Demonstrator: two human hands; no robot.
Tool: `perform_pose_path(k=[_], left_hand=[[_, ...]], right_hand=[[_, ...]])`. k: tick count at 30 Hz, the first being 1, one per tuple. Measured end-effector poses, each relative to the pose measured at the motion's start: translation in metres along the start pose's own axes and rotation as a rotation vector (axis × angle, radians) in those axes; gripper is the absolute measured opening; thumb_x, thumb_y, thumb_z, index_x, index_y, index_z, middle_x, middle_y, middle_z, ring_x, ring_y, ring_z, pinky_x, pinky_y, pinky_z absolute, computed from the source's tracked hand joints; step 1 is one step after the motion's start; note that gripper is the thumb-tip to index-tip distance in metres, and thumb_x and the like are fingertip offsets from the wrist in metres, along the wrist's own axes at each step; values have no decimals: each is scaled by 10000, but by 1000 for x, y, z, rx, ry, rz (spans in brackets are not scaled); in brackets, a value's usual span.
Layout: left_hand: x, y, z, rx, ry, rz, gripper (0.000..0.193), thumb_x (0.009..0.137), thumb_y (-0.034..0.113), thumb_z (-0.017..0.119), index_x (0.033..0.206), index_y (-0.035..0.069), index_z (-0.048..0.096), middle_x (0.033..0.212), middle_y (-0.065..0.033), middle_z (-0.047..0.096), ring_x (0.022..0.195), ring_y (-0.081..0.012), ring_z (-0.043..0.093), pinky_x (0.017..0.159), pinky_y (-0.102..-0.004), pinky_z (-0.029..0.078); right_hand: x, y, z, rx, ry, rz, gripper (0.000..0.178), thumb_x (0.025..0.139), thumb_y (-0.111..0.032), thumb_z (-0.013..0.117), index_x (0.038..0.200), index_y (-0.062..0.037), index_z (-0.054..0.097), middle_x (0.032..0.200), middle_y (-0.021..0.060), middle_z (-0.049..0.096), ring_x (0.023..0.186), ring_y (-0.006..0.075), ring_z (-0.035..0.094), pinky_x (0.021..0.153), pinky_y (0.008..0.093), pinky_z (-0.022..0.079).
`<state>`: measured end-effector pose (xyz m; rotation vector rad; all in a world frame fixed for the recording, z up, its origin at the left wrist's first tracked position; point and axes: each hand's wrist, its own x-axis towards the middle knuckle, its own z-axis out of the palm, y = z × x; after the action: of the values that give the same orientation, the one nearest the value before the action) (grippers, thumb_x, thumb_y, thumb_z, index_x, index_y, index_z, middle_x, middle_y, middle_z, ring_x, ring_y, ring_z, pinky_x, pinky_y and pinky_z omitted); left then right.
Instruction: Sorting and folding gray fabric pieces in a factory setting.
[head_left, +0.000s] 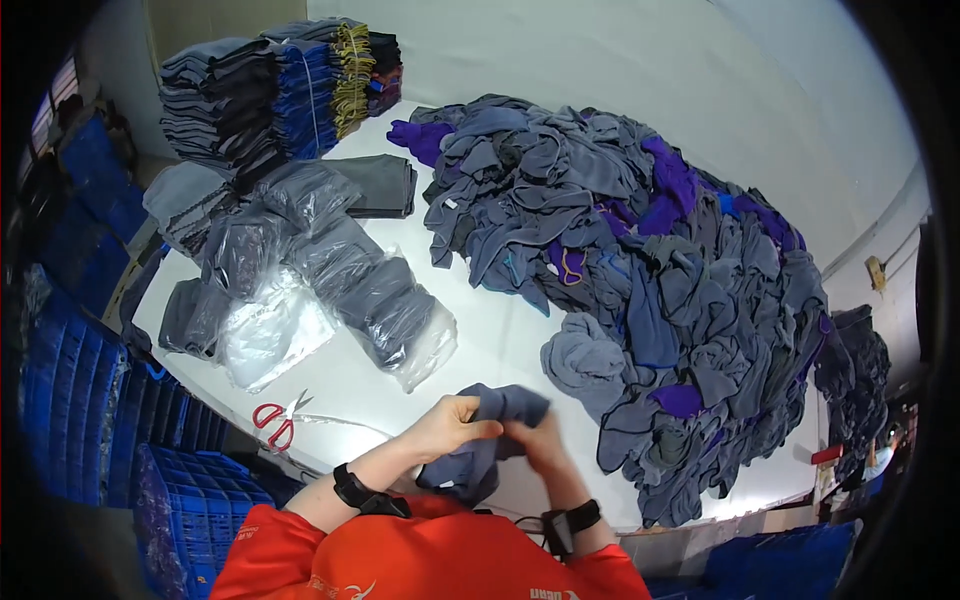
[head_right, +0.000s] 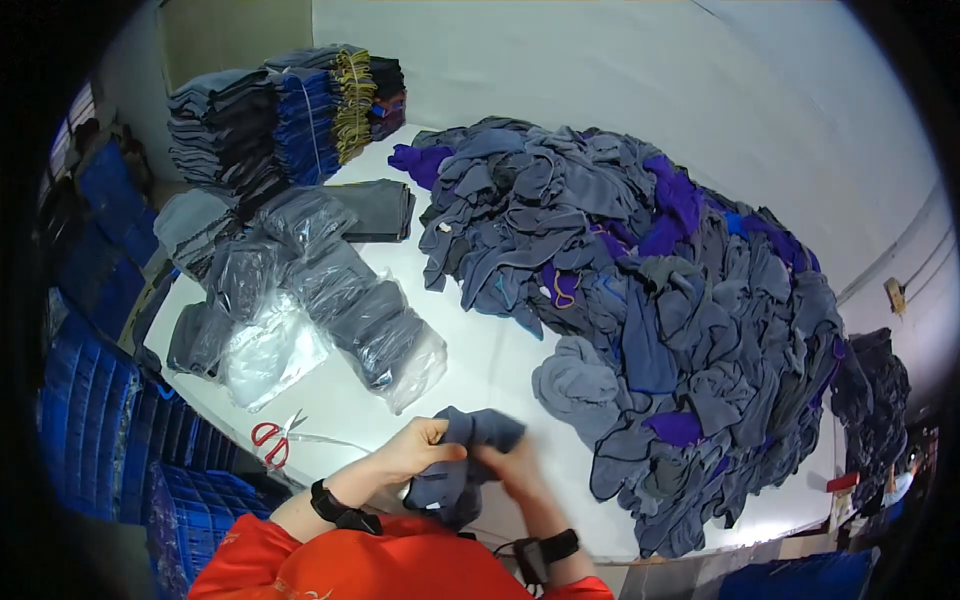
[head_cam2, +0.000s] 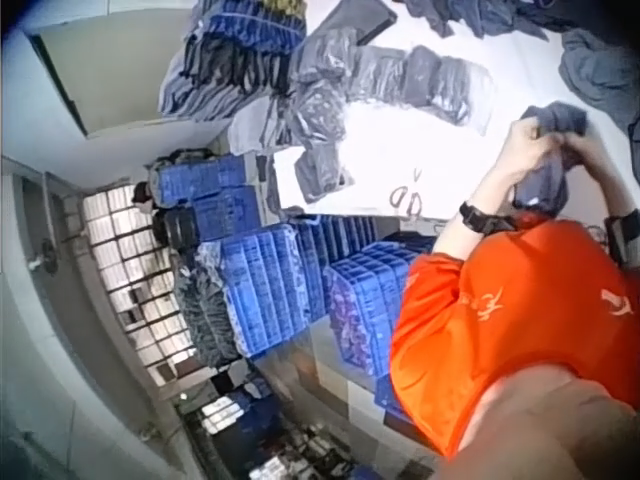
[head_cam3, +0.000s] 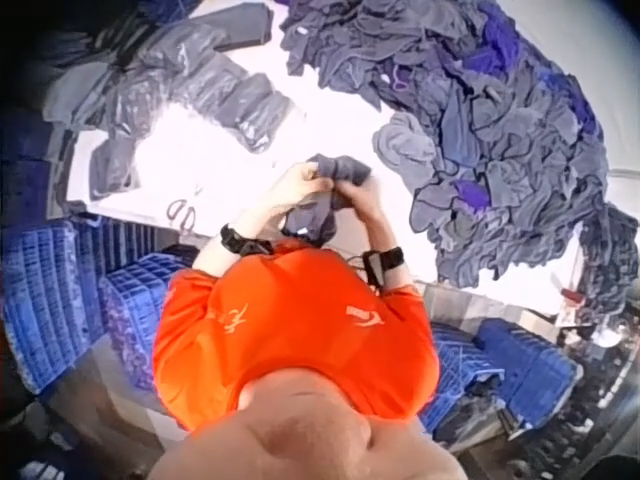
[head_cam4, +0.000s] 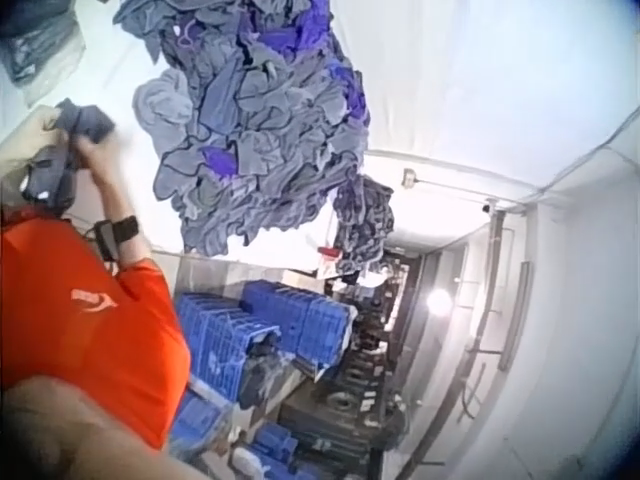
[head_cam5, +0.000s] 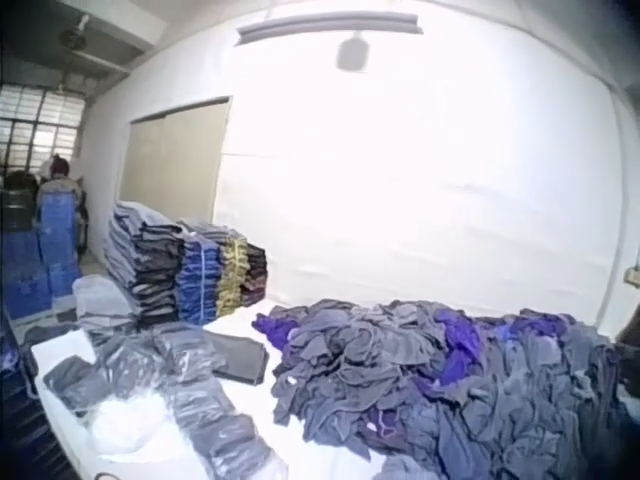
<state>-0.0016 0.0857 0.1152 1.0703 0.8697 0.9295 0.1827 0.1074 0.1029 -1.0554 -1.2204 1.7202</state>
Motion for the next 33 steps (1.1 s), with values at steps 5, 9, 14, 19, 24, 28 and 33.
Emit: perform_pose_path(k=[5, 9, 14, 19, 24, 28, 33], left_hand=[[-31, 43, 9, -384, -203, -63, 308, 803, -4, 590, 1107, -48, 559, 967, -45, 629, 841, -73, 574, 752, -226, 465], [-19, -16, 28, -139, -223, -125, 309, 881, 89, 547, 1156, -47, 505, 1025, -66, 605, 893, -94, 570, 789, -237, 453], [-43, 29, 14, -304, -232, -187, 364, 927, 198, 491, 1186, -56, 463, 1085, -81, 586, 939, -114, 576, 829, -251, 458], [-42, -4, 42, -959, 22, -632, 403, 901, 238, 530, 1192, -32, 465, 1110, -122, 581, 948, -161, 605, 797, -315, 502], [-58, -33, 12, -921, -504, 103, 421, 844, 297, 575, 1105, -31, 530, 981, -111, 631, 859, -175, 627, 717, -305, 507], [-97, 77, 26, -157, 388, 280, 433, 726, 211, 678, 1045, -54, 554, 953, -116, 632, 849, -184, 621, 719, -305, 484], [-23, 63, -53, 296, 598, 343, 226, 781, 168, 699, 908, 47, 557, 787, 7, 558, 727, -89, 527, 687, -233, 435]], right_hand=[[-28, -21, -39, 578, 203, -17, 312, 822, -144, 519, 1070, 36, 581, 1018, 137, 630, 957, 229, 607, 921, 348, 434], [-50, 82, -45, 110, 154, 56, 629, 841, -324, 587, 1257, 100, 379, 1178, 195, 541, 1118, 238, 518, 996, 416, 355], [-84, -13, -95, 24, 329, -172, 511, 731, -180, 593, 1152, 89, 489, 1034, 183, 611, 916, 247, 620, 852, 377, 473], [-130, 11, -91, 713, 522, -45, 407, 783, -129, 628, 1138, 25, 502, 1061, 121, 589, 946, 216, 595, 832, 353, 487], [-167, -50, -91, 278, 268, -39, 554, 573, 1, 585, 1123, 41, 539, 1002, 138, 612, 923, 249, 599, 803, 349, 484], [-236, -61, -104, 61, 561, -463, 514, 623, -287, 620, 982, 69, 531, 845, 173, 615, 683, 276, 618, 624, 359, 526], [-182, -100, -69, -1096, 1075, -786, 365, 877, -271, 543, 1094, 21, 517, 967, 130, 604, 882, 242, 594, 848, 308, 450]])
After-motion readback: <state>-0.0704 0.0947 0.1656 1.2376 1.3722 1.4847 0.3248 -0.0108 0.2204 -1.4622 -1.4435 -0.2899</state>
